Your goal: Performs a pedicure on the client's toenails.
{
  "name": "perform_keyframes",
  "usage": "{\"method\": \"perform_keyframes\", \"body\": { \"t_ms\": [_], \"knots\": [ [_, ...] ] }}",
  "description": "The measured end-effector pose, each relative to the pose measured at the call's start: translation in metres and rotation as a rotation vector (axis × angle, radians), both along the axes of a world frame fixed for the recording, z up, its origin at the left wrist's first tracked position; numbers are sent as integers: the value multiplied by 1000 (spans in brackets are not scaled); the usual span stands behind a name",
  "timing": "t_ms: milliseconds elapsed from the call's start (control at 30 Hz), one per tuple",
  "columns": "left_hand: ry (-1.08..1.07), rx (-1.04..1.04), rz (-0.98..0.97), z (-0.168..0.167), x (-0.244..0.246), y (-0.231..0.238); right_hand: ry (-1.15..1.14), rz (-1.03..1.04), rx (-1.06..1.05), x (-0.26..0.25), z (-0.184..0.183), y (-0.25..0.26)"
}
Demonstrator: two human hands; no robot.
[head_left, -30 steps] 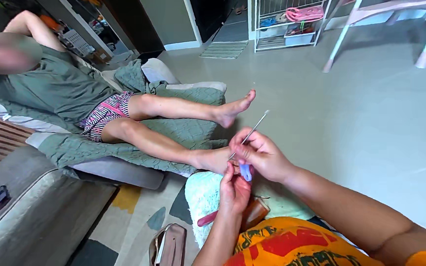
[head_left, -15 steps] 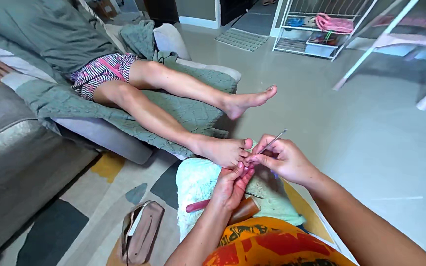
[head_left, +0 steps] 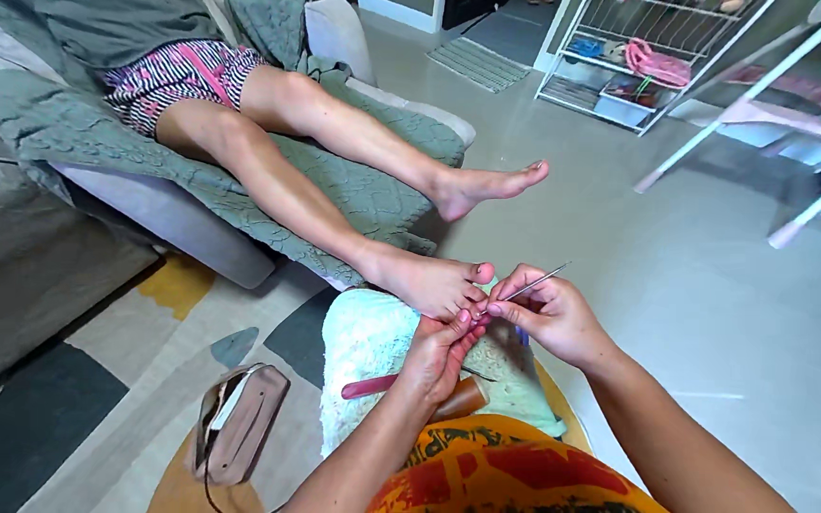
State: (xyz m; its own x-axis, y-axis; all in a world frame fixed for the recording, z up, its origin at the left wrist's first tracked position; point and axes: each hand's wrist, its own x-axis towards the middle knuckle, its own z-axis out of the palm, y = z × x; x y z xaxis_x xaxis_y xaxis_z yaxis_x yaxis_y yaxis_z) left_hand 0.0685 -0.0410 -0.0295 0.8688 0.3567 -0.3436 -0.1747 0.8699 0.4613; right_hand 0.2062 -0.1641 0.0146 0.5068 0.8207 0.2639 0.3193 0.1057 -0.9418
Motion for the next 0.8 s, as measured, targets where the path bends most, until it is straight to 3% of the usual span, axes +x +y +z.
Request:
{"method": "perform_keyframes", "body": {
  "t_ms": [367, 800],
  "knots": [
    [45, -8, 42, -2, -3, 1, -9, -61, 54, -10, -17, 7],
    [36, 4, 29, 2, -2, -3, 54, -36, 81, -7, -12, -1]
  ]
}}
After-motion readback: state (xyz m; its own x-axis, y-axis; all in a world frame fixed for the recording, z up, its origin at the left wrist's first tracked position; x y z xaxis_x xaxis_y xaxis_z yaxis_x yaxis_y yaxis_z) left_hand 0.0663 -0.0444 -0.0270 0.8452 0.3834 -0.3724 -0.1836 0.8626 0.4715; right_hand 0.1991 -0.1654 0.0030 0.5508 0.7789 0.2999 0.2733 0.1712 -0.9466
